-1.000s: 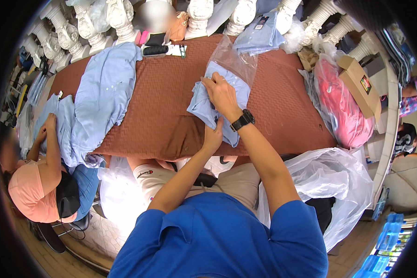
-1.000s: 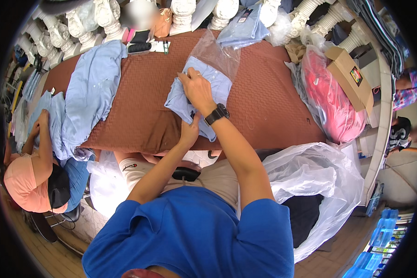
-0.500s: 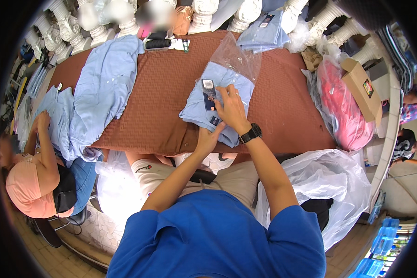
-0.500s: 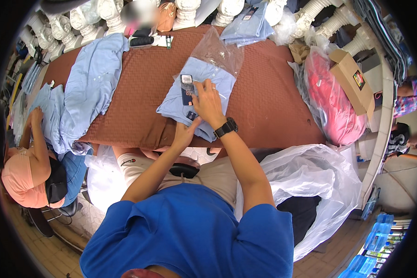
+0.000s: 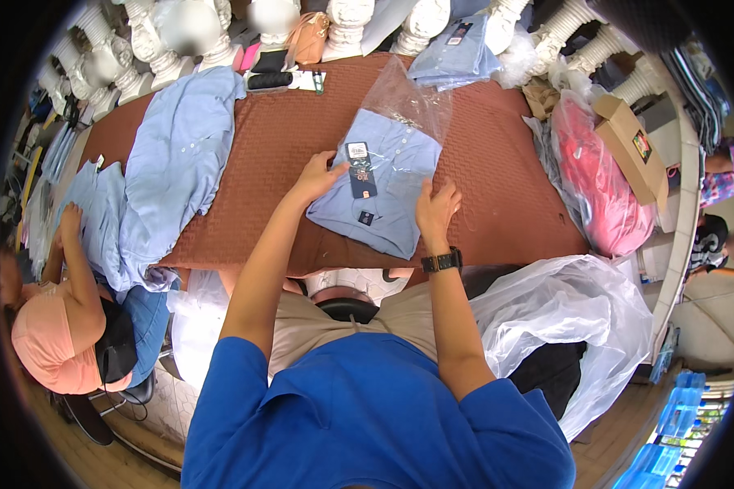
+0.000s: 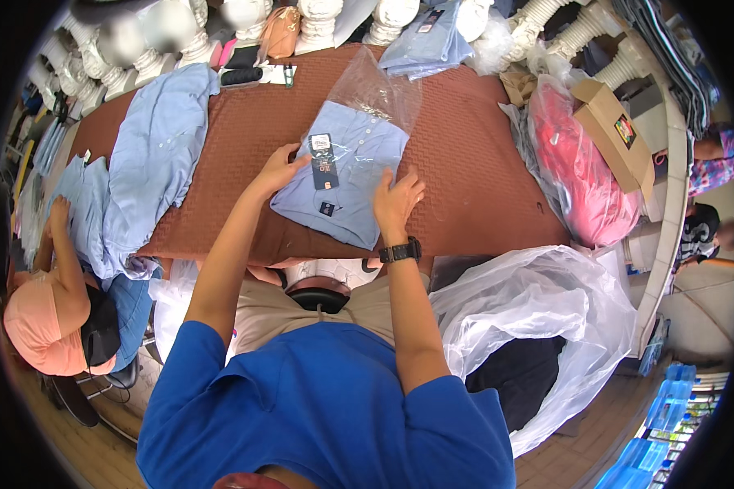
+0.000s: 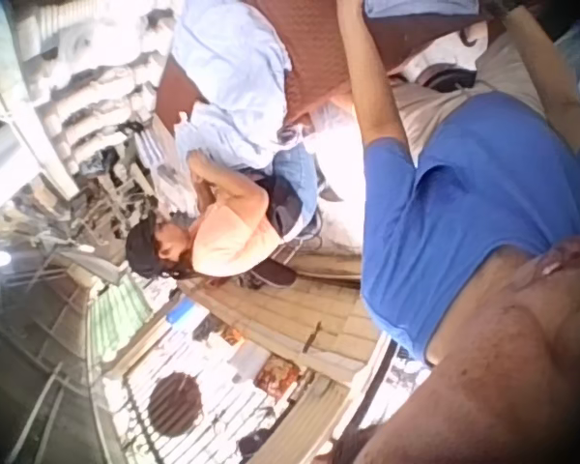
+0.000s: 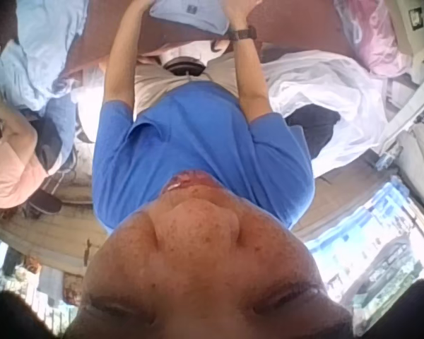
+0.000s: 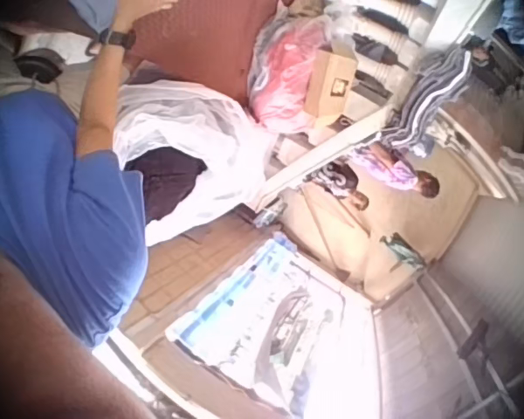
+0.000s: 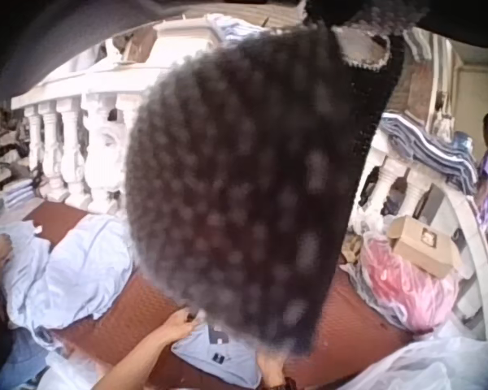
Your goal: The person buttons a light blue shirt, smooths it out on a work surface, places a cardboard insert inside, and folds the shirt before sliding it into a plastic bag and sealing it.
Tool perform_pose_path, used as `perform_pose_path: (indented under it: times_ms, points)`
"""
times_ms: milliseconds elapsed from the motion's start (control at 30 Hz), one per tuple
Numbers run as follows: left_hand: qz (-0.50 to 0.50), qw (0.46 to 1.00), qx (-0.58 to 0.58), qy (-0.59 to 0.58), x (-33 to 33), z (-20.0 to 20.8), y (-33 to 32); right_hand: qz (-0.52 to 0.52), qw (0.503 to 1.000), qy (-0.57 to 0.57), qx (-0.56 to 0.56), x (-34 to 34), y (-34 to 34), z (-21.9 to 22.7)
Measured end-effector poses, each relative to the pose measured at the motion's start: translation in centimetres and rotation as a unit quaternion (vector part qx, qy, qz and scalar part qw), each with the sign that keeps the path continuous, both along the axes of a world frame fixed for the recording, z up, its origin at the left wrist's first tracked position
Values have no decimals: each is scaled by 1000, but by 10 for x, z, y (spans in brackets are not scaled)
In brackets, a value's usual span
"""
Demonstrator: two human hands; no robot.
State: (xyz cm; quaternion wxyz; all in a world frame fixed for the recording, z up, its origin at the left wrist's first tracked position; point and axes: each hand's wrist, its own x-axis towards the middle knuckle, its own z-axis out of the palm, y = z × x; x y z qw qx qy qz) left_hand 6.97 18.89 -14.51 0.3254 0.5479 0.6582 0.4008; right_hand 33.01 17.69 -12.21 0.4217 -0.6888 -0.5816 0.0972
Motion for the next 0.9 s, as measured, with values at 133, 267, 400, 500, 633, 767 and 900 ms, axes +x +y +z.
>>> perform_pose_path:
  times_ms: [133, 267, 400, 500, 633, 767, 900]
  points:
    - [-64, 997, -41, 17, 19, 9, 15, 81, 967, 169, -175, 29, -2, -10]
    - [-101, 985, -90, -103, 16, 14, 19, 121, 961, 213, -126, 40, -3, -36]
    - [-147, 970, -110, -158, -5, 13, 16, 98, 992, 58, -50, 20, -20, 3]
    - [33, 981, -110, -154, 6, 11, 9, 168, 972, -134, 97, -6, -32, 38]
    - [8, 982, -130, -135, 3, 14, 10, 306, 939, -121, 98, -39, -17, 37]
    - [-2, 997, -9, -78, -1, -3, 4, 311, 935, -141, 96, -77, 2, 33]
    - [18, 994, 1, -112, 11, -6, -7, 285, 937, -187, 78, -81, 20, 16]
